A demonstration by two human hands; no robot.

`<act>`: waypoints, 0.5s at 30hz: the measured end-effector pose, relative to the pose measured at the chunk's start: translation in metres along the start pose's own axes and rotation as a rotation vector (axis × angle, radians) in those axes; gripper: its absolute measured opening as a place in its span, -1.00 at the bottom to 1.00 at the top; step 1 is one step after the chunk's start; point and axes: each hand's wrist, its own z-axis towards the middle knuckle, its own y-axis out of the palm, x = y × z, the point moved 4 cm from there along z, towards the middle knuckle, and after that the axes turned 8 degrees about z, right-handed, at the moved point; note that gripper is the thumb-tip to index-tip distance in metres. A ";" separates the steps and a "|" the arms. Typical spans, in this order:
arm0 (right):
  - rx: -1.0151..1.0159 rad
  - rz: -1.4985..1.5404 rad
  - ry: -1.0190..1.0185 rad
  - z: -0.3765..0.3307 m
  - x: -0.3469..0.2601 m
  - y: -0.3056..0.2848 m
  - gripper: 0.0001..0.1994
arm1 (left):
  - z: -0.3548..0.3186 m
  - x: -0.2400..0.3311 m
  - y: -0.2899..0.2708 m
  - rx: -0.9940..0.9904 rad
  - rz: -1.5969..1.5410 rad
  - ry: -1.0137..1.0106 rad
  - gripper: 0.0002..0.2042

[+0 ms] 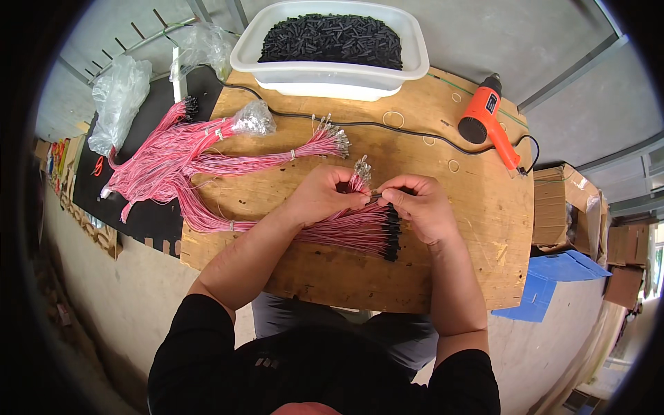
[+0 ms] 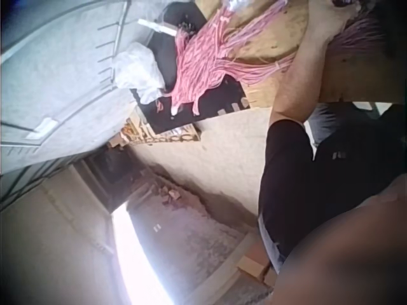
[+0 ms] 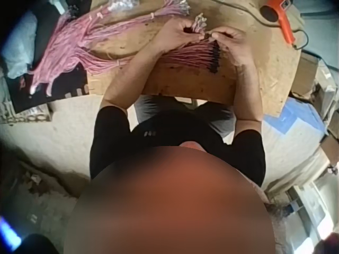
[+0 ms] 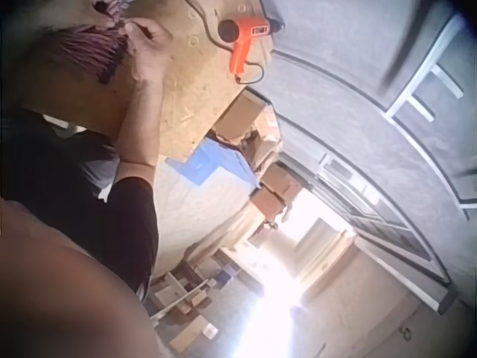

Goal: Manually sliding small black protective sleeves onto the ends of pink electrical wire bundles at a factory workbench.

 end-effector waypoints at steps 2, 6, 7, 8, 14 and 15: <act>-0.005 0.052 0.023 -0.001 -0.001 0.001 -0.83 | 0.000 0.000 0.000 -0.005 -0.002 -0.004 -0.91; -0.008 0.061 0.019 -0.001 -0.002 0.002 -0.82 | 0.000 0.001 0.000 0.005 0.004 0.005 -0.91; -0.017 0.064 0.018 -0.001 -0.003 0.003 -0.83 | -0.001 0.002 0.000 0.002 0.004 0.004 -0.91; -0.025 0.067 0.016 -0.001 -0.003 0.003 -0.83 | -0.001 0.003 0.000 0.003 0.002 0.003 -0.92; -0.018 0.064 0.020 -0.001 -0.001 0.002 -0.83 | -0.001 0.004 0.000 0.009 -0.007 -0.011 -0.93; -0.017 0.064 0.019 -0.002 -0.001 0.002 -0.83 | -0.001 0.005 0.000 0.009 0.007 -0.005 -0.92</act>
